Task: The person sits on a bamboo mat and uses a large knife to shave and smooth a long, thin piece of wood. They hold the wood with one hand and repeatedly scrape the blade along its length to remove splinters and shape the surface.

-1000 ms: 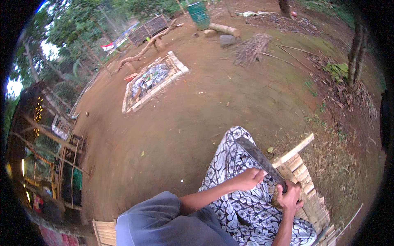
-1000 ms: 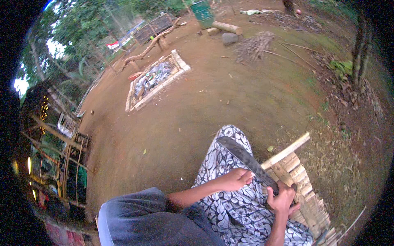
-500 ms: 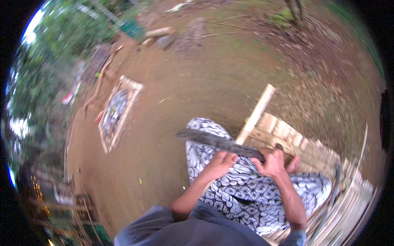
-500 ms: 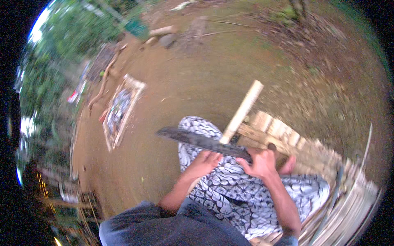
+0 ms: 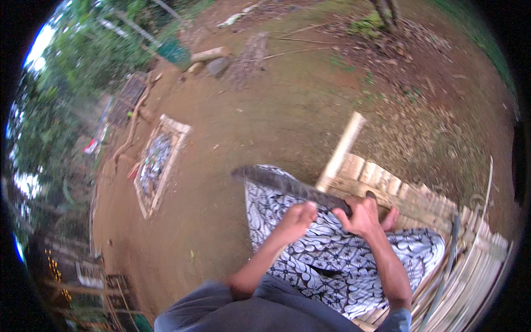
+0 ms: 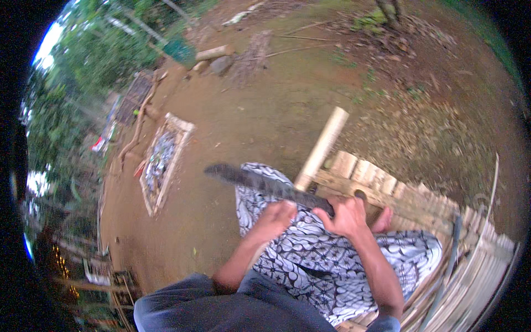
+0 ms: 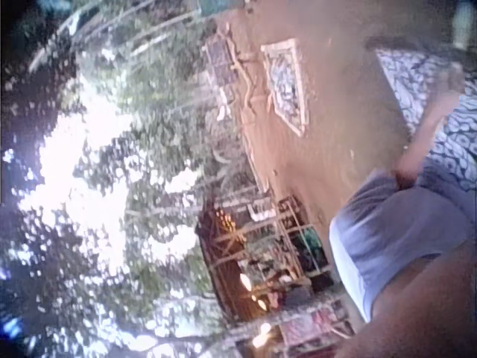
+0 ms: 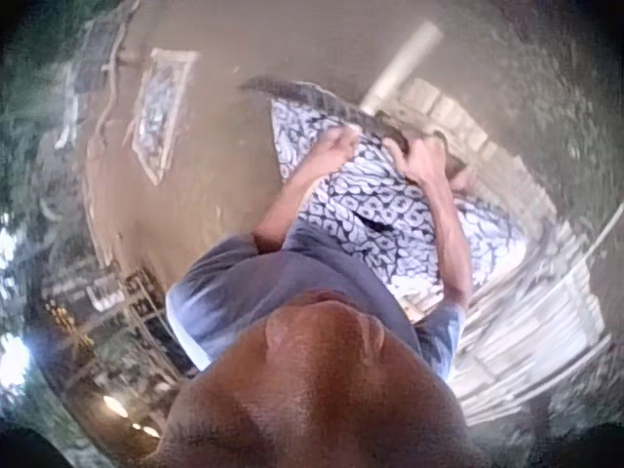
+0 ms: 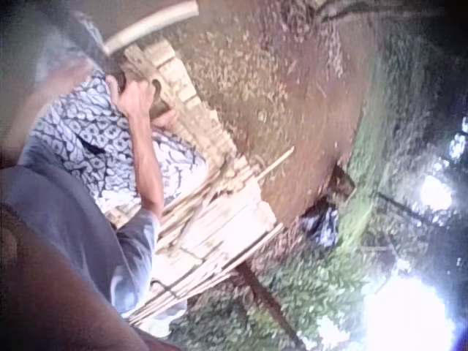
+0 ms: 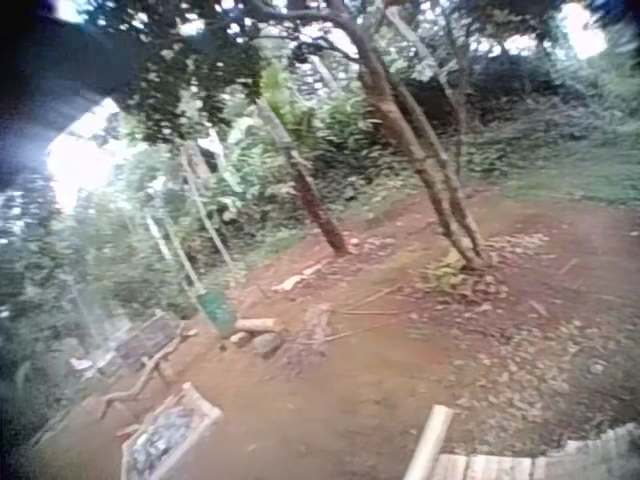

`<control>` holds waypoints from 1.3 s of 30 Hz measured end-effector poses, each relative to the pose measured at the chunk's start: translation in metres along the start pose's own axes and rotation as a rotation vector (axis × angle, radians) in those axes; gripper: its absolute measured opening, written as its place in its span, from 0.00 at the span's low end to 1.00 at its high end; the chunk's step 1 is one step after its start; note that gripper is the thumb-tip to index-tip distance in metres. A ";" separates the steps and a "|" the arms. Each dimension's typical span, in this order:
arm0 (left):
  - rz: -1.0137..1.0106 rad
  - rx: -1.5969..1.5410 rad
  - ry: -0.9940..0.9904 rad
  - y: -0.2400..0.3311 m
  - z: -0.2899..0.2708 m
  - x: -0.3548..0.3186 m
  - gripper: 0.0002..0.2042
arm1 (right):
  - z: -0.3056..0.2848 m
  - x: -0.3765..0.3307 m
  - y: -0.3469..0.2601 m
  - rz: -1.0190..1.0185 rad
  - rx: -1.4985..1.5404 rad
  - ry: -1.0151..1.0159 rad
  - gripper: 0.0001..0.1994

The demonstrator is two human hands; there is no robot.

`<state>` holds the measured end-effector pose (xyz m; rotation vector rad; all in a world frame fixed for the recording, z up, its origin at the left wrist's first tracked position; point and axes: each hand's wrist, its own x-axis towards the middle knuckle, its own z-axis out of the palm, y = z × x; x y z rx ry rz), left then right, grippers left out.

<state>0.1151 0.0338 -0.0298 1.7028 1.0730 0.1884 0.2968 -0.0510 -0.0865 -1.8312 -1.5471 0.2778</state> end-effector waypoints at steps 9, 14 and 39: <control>0.202 0.023 0.087 -0.007 -0.005 -0.007 0.21 | 0.006 0.006 0.011 0.060 -0.025 0.040 0.22; 0.332 0.018 0.139 -0.030 0.007 -0.012 0.18 | 0.000 0.001 -0.010 -0.227 -0.048 0.062 0.23; -0.042 -0.194 0.010 -0.014 0.003 -0.020 0.17 | 0.003 0.005 0.012 -0.230 -0.082 0.088 0.28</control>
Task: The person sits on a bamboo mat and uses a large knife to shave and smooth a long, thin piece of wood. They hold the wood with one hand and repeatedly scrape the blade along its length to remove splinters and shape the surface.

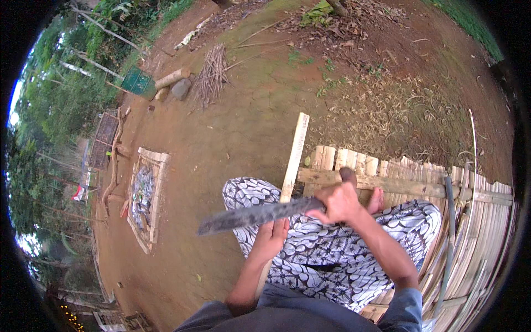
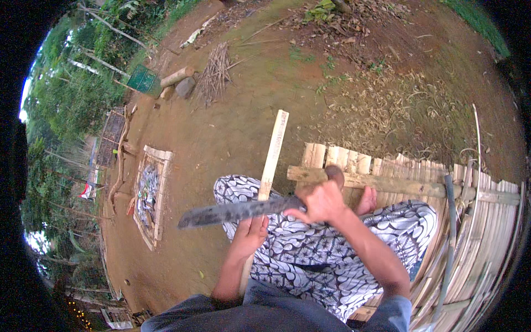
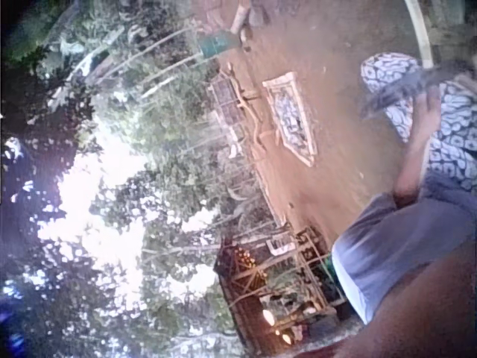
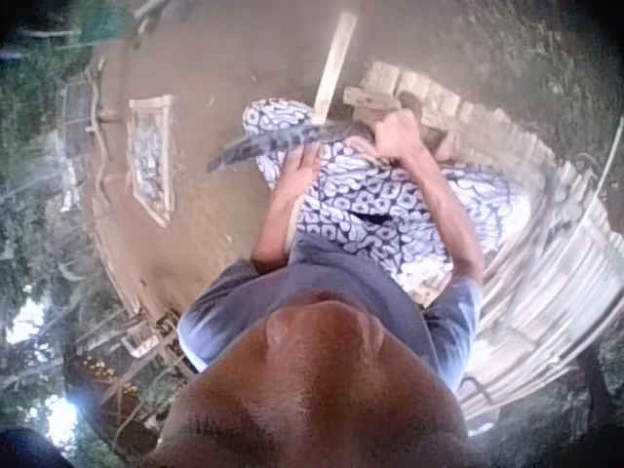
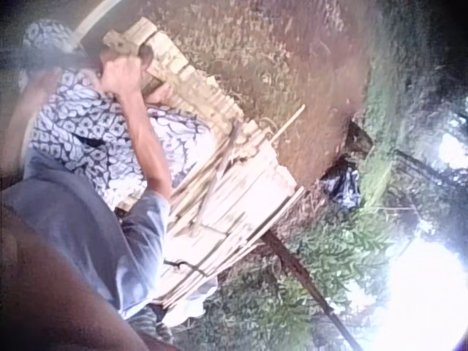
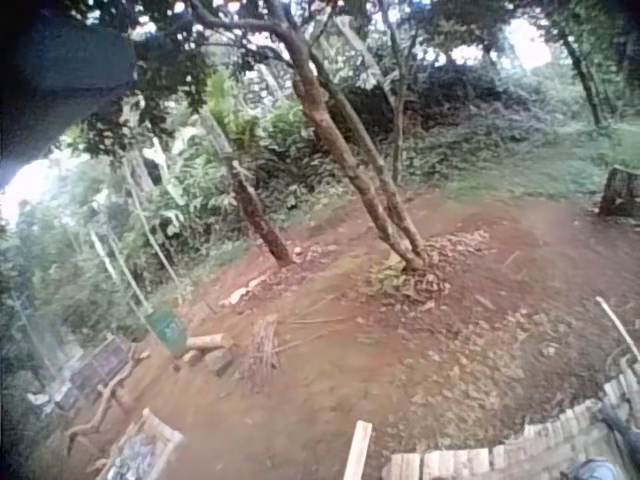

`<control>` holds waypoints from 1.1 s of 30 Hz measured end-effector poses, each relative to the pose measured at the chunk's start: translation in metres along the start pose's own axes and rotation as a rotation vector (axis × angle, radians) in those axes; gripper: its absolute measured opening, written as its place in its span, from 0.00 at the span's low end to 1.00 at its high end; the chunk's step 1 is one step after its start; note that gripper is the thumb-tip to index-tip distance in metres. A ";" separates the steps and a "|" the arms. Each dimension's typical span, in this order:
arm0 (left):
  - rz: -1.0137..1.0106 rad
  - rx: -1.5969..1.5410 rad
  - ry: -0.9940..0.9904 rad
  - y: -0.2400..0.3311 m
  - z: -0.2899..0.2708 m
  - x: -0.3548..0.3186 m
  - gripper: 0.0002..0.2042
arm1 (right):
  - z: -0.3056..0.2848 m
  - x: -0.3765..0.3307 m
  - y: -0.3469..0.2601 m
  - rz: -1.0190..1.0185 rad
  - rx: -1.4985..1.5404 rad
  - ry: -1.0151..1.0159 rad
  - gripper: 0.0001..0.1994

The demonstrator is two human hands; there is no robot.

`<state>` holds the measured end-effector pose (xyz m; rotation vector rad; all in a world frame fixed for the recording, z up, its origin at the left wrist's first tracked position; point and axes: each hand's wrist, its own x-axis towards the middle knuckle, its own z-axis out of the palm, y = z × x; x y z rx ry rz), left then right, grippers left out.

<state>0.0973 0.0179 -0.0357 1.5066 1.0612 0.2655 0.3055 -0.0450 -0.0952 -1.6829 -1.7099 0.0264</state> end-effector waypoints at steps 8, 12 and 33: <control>-0.054 -0.051 -0.023 0.017 -0.010 -0.010 0.18 | -0.020 0.007 0.029 0.567 0.121 -0.026 0.26; -0.046 -0.052 -0.062 0.015 0.002 0.001 0.19 | -0.021 0.000 0.002 0.220 0.048 0.023 0.25; 0.186 0.242 0.087 0.010 -0.006 -0.020 0.14 | -0.015 0.007 0.045 0.517 0.179 -0.072 0.27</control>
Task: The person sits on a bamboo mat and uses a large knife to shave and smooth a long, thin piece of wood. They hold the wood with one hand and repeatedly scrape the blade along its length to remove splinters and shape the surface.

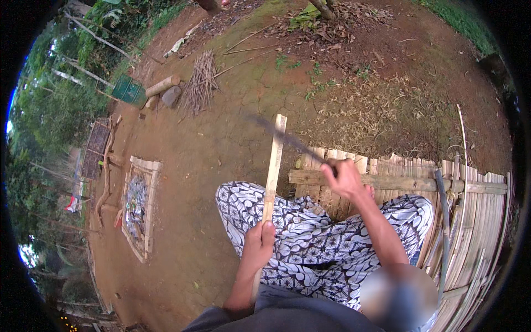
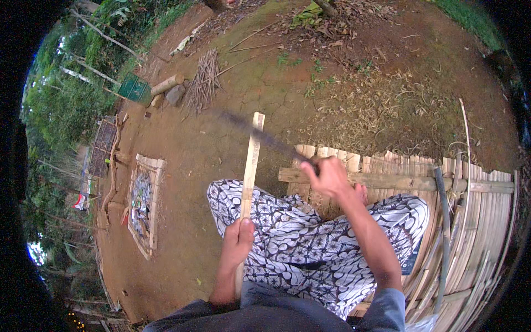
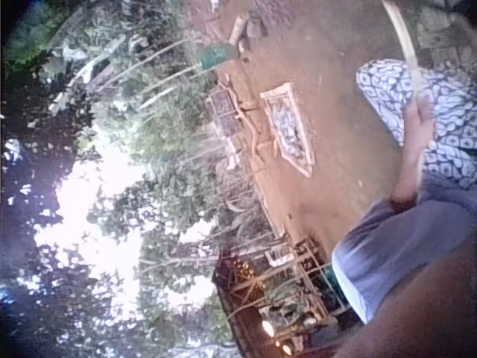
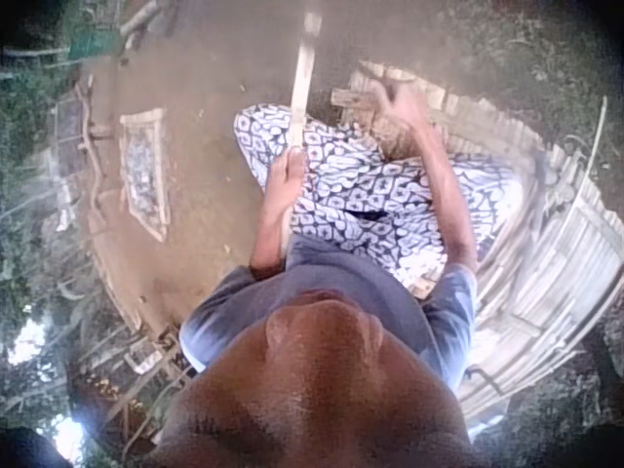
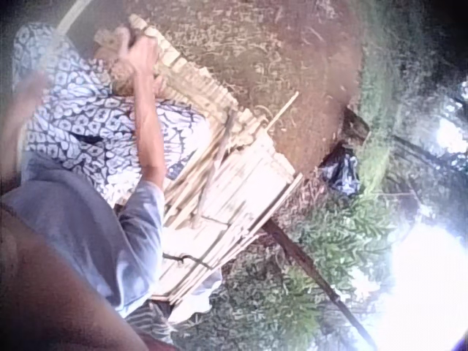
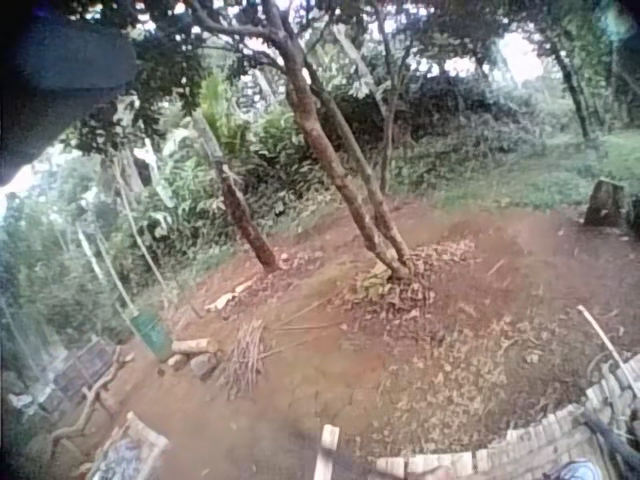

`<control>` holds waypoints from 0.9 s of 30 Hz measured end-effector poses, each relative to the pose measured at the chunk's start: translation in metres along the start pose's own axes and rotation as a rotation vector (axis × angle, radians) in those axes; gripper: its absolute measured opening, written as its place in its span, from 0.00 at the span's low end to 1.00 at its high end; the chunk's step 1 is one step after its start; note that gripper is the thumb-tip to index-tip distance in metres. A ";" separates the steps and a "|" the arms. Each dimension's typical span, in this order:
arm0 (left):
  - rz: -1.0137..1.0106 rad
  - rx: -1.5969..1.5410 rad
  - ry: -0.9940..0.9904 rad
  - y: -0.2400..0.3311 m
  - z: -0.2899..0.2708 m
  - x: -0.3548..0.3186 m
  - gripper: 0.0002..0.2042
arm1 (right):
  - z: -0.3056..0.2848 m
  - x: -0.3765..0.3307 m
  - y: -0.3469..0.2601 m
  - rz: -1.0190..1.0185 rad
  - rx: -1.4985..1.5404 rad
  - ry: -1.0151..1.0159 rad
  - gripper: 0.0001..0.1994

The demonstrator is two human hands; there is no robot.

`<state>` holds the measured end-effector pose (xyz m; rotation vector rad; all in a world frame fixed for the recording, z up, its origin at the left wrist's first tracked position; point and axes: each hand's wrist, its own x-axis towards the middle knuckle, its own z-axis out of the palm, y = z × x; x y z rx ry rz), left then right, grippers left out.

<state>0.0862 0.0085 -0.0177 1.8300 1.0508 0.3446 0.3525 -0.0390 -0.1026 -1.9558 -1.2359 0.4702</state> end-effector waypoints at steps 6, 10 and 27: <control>-0.040 -0.118 -0.046 0.005 0.005 0.006 0.15 | -0.003 -0.019 -0.008 0.004 0.212 -0.024 0.24; 0.096 0.052 -0.034 0.016 0.019 0.010 0.15 | 0.016 -0.027 -0.022 -0.435 -0.036 0.206 0.32; 0.172 0.161 0.033 0.000 0.016 0.005 0.12 | 0.014 -0.018 -0.013 -0.517 -0.164 0.018 0.32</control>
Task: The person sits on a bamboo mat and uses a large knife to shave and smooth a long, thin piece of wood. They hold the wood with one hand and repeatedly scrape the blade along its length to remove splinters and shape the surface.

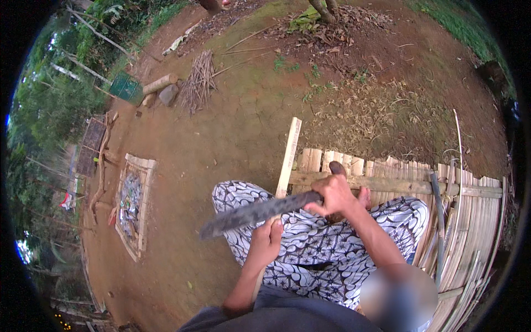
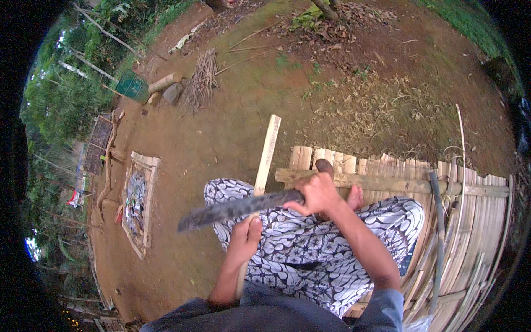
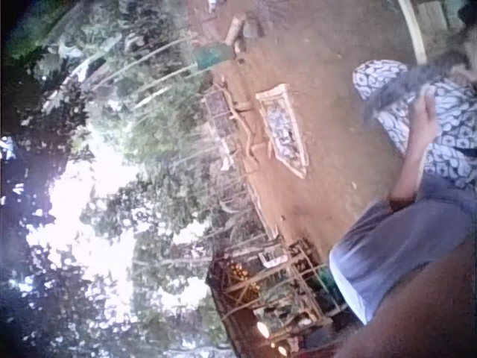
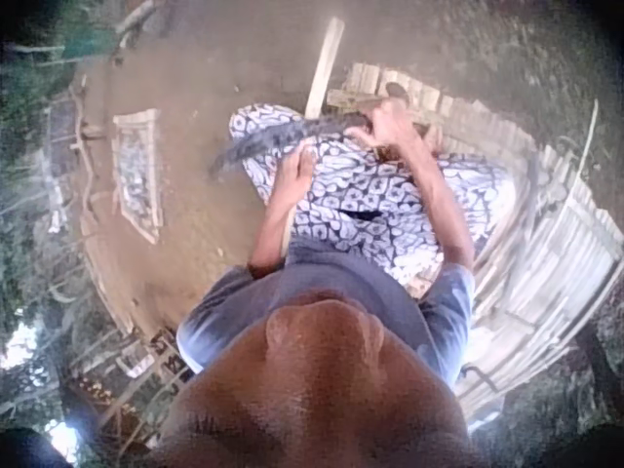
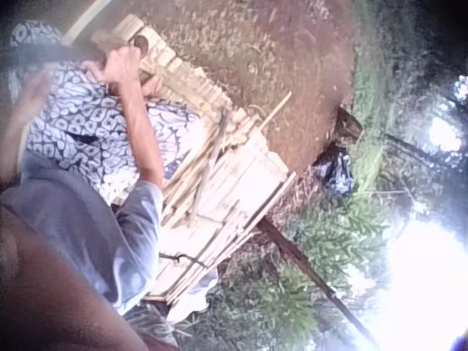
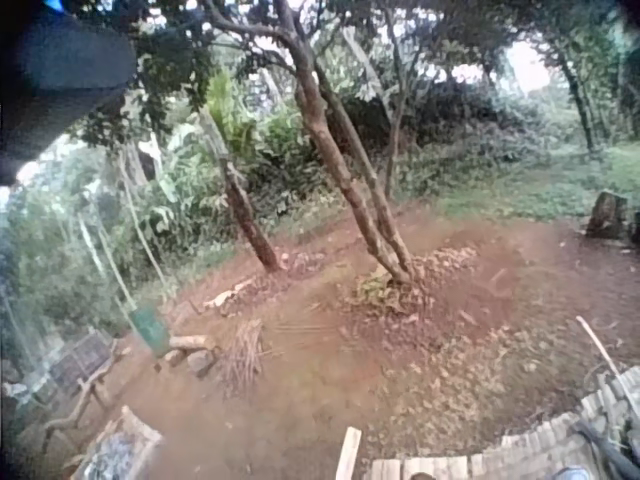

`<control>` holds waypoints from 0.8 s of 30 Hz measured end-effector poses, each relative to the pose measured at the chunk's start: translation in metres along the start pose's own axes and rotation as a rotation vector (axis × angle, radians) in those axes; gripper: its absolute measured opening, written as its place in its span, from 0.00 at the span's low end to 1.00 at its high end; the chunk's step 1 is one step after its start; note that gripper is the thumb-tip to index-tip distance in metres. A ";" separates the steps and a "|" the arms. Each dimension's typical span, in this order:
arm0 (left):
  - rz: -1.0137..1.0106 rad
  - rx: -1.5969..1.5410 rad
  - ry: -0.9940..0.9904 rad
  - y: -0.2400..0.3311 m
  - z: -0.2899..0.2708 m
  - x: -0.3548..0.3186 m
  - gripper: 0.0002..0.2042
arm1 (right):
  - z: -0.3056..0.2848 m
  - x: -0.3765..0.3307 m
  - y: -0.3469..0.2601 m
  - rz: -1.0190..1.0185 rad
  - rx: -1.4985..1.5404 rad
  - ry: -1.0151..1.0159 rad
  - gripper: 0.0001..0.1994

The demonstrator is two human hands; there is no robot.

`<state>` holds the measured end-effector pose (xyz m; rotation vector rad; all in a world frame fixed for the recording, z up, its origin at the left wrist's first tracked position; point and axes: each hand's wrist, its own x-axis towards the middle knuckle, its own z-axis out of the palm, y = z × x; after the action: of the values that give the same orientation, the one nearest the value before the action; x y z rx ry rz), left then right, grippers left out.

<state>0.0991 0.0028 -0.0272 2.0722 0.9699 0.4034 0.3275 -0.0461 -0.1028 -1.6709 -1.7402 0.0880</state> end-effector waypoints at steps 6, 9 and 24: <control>-0.115 -0.083 -0.033 0.000 -0.017 0.002 0.14 | -0.006 0.010 0.037 0.384 0.093 0.082 0.33; -0.188 -0.160 -0.051 -0.011 -0.014 0.003 0.14 | -0.006 0.008 0.011 0.377 0.138 -0.045 0.31; -0.276 -0.445 -0.127 -0.007 -0.011 0.002 0.15 | -0.011 0.005 0.016 0.400 0.074 -0.120 0.27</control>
<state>0.0907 0.0127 -0.0255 1.5221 0.9720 0.3058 0.3470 -0.0434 -0.1003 -1.9689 -1.4430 0.4390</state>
